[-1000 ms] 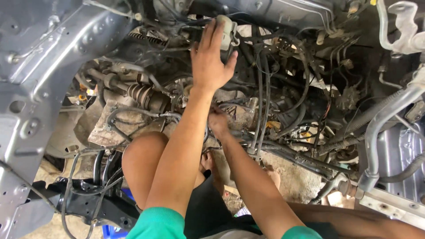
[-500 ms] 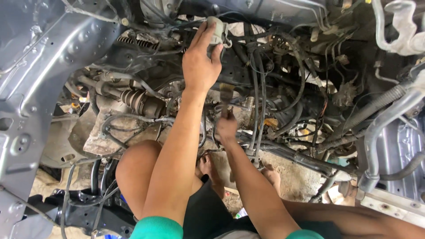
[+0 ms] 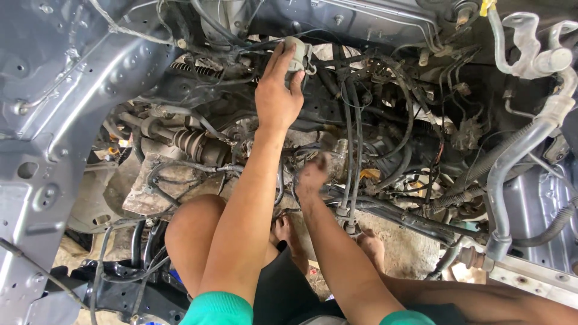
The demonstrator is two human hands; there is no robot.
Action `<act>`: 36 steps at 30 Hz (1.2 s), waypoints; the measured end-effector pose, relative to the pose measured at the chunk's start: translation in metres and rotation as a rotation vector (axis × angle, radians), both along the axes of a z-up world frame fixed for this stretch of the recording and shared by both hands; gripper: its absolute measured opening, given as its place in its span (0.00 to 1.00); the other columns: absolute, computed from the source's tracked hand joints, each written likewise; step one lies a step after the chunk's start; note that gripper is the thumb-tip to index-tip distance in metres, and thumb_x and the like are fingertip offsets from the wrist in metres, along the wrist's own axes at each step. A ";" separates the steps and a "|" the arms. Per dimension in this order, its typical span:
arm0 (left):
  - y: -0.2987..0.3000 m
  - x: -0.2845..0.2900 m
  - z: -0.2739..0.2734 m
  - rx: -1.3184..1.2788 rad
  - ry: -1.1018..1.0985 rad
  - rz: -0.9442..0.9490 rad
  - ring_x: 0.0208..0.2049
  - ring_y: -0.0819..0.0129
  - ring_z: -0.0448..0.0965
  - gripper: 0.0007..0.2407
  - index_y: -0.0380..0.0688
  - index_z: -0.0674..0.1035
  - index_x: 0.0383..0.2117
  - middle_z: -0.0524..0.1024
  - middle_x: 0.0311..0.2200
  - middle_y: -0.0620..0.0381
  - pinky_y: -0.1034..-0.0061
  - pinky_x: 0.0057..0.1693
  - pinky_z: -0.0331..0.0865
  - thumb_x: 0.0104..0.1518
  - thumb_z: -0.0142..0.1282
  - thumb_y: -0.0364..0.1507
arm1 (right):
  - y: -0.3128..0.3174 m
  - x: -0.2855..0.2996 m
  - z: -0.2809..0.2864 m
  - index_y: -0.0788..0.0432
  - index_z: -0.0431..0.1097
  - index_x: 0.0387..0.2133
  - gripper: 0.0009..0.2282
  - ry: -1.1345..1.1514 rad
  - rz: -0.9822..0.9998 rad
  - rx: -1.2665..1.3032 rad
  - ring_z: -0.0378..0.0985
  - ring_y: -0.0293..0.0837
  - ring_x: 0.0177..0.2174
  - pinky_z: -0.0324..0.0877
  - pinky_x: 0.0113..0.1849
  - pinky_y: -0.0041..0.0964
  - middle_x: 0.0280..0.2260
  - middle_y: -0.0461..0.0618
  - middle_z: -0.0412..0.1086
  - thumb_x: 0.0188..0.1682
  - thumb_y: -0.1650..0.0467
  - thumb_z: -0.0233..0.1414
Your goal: The person uses a brush to clean the engine bay of a car with the hood open. They scrub various components including the radiator support, the battery, and the area around the brake fluid reservoir.
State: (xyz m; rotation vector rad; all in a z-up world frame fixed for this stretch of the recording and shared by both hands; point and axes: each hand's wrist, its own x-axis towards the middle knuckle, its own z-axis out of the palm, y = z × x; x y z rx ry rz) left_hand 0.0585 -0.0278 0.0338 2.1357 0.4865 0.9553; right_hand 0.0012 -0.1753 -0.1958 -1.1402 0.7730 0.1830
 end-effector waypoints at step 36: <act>0.008 0.002 -0.006 0.059 0.055 0.029 0.56 0.42 0.76 0.19 0.55 0.74 0.60 0.71 0.59 0.52 0.40 0.52 0.80 0.63 0.62 0.32 | 0.032 -0.018 0.061 0.40 0.69 0.48 0.13 0.012 0.672 -0.426 0.80 0.51 0.30 0.69 0.30 0.44 0.29 0.47 0.75 0.52 0.58 0.54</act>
